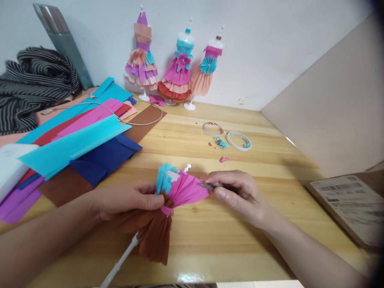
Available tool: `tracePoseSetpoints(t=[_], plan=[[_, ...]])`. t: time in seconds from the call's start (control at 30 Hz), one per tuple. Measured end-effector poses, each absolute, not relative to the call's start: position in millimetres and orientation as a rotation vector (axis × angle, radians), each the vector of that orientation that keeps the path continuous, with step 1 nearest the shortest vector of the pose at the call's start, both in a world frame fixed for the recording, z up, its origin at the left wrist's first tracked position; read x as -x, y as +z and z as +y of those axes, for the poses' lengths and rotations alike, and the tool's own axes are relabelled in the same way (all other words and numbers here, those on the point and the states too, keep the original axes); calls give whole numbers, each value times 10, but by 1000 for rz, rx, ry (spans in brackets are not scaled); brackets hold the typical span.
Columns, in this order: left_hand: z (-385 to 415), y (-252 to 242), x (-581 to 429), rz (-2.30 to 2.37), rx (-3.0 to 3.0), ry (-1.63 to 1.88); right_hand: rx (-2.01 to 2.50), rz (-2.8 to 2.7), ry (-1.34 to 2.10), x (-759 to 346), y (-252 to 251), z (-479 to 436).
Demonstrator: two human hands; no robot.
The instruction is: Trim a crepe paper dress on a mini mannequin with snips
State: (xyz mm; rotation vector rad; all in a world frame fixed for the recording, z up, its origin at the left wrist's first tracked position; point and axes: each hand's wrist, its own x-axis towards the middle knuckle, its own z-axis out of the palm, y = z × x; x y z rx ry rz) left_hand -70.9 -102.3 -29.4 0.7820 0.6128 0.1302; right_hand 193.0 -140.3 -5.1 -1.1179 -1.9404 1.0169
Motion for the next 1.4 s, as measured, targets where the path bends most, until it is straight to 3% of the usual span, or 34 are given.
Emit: tracePoseSetpoints(t=[1.4], plan=[[-1005,-256,694,600,-853,133,1191,-1883,1094,-1962,-88,-1406]])
